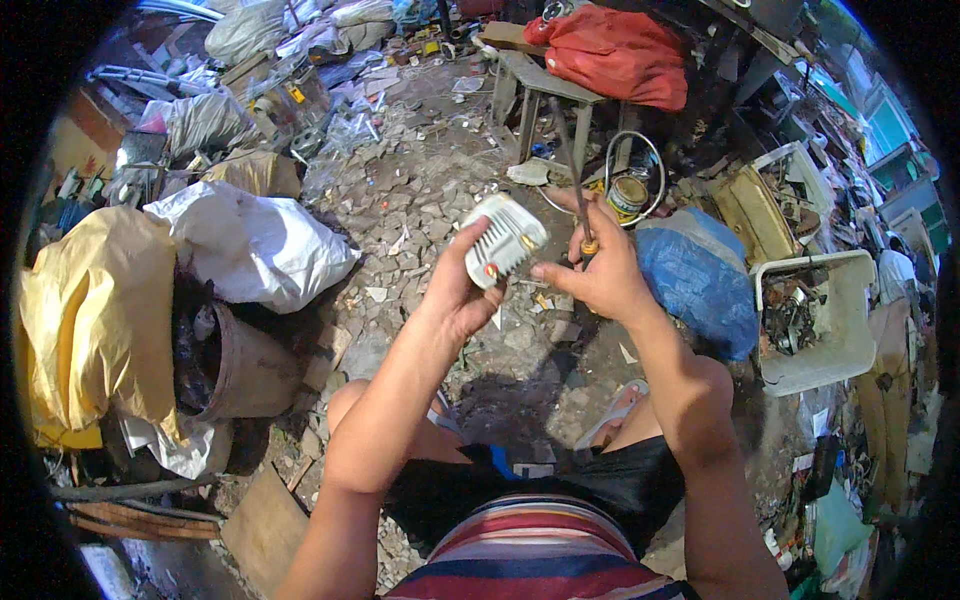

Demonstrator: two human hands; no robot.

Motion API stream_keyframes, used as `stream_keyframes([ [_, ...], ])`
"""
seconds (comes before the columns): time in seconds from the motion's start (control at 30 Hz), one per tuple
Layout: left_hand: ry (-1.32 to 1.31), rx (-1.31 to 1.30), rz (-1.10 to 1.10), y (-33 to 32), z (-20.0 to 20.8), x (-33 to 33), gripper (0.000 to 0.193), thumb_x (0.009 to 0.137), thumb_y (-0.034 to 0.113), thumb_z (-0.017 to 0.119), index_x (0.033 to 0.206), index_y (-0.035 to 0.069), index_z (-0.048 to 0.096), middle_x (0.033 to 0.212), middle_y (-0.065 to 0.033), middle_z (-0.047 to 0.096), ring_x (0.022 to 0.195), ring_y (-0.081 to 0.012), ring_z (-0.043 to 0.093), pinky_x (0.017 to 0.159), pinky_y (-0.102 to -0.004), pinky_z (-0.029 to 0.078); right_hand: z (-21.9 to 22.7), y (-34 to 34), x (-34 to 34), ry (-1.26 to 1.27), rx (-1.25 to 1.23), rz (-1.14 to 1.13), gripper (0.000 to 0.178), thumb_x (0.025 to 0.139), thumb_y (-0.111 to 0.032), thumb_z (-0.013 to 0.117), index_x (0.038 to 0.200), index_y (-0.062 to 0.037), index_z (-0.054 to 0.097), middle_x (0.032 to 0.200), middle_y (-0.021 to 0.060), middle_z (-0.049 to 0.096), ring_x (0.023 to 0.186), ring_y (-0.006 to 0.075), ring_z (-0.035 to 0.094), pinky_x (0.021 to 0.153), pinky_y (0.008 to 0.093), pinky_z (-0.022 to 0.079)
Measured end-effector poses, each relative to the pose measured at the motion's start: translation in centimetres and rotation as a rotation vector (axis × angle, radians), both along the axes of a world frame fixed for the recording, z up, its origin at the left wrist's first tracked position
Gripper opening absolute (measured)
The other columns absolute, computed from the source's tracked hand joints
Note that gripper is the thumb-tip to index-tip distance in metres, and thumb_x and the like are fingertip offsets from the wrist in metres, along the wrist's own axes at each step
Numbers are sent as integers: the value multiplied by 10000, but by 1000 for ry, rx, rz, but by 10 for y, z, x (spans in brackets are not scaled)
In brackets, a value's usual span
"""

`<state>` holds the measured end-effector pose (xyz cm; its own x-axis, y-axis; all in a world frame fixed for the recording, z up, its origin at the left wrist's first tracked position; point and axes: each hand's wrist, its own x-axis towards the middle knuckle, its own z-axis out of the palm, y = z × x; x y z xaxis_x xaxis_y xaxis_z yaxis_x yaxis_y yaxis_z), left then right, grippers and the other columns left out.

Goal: The person disassembles an electronic device by removing a white plastic casing, prying at components with a screwdriver, and using a metal disc to help separate internal parts.

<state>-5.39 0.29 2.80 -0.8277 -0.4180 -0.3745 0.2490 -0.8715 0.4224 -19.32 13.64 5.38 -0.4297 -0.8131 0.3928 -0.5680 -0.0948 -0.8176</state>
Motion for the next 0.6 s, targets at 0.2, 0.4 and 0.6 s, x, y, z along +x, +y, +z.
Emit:
stream_keyframes([
  [0.2,-198,-224,-418,8,-10,0,621,922,582,356,1072,26,587,878,-113,668,709,-221,663,580,-299,532,-21,2,-12,-350,-16,232,507,685,-60,799,1142,-50,578,1003,25,645,931,96,587,822,274,480],
  [0.4,-391,-1448,-111,-21,14,28,334,879,305,597,1023,10,656,957,-114,668,761,-148,637,662,-292,505,-13,23,-37,-376,143,123,561,688,-175,826,1166,-14,579,1021,44,654,932,95,576,836,265,462],
  [0.6,-244,-1694,-182,9,35,29,289,767,52,700,1050,29,653,972,-80,675,835,-126,658,738,-263,534,-14,25,-33,-239,260,148,535,689,-201,821,1142,-12,608,1037,89,663,962,127,579,877,290,446],
])
